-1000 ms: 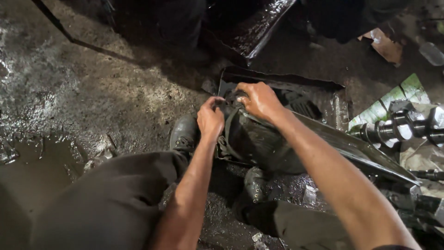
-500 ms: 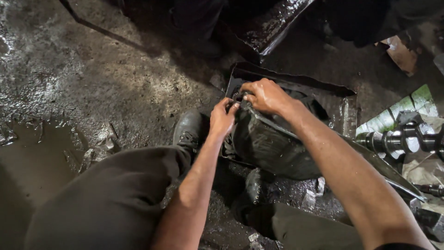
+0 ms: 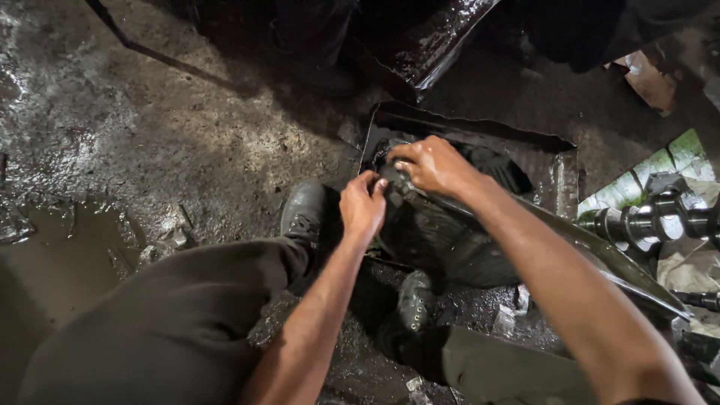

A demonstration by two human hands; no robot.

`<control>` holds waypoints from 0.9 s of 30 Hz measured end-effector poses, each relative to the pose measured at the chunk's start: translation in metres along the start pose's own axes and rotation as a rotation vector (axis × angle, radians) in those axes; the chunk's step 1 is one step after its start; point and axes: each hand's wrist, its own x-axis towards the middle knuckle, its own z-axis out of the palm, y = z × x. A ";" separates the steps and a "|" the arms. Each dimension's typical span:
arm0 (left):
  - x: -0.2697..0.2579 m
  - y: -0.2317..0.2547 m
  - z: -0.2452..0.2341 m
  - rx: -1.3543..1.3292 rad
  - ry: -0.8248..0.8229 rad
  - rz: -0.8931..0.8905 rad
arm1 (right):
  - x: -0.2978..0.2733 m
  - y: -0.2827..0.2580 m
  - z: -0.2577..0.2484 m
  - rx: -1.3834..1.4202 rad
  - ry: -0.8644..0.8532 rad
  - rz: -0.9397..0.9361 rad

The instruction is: The person is cleaning a metal oil pan or engine cover using a cloth and their hands in a workshop setting.

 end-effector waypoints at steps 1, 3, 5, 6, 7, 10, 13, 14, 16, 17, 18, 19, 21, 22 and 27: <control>0.007 -0.003 0.002 0.000 0.000 0.002 | 0.008 0.003 0.003 0.000 0.001 0.000; 0.016 -0.011 0.005 0.034 0.078 0.016 | 0.018 0.006 0.012 0.063 0.027 0.060; 0.020 -0.011 0.007 0.044 0.054 -0.010 | 0.020 0.011 0.013 0.043 0.052 0.013; 0.019 -0.013 0.006 0.059 0.031 -0.045 | 0.020 0.012 0.016 0.029 0.069 -0.038; 0.014 -0.010 0.003 0.060 0.032 -0.047 | 0.015 0.010 0.014 0.031 0.067 -0.039; 0.003 0.004 -0.005 -0.021 -0.015 -0.072 | 0.005 0.003 0.005 0.059 0.038 -0.021; -0.005 0.016 -0.010 0.046 -0.043 -0.087 | -0.002 0.001 0.005 0.119 -0.010 0.098; -0.007 0.017 -0.011 0.052 -0.034 -0.092 | -0.003 0.003 0.007 0.108 0.022 0.066; -0.012 0.017 -0.009 0.058 -0.025 -0.095 | -0.006 0.007 0.011 0.096 0.056 0.034; -0.014 0.016 -0.007 0.067 -0.015 -0.095 | -0.009 0.008 0.012 0.113 0.079 0.013; -0.017 0.015 -0.003 0.074 -0.005 -0.099 | -0.013 0.010 0.013 0.130 0.097 -0.008; -0.020 0.015 0.001 0.071 -0.006 -0.102 | -0.020 0.007 0.010 0.128 0.094 -0.007; -0.025 0.016 0.008 0.036 0.020 -0.051 | -0.034 0.002 0.003 0.129 0.048 0.207; -0.026 0.023 0.008 0.029 0.019 -0.046 | -0.036 0.012 0.013 0.121 0.052 0.210; -0.023 0.027 0.012 0.112 0.049 -0.054 | -0.043 0.028 0.027 0.146 0.341 -0.097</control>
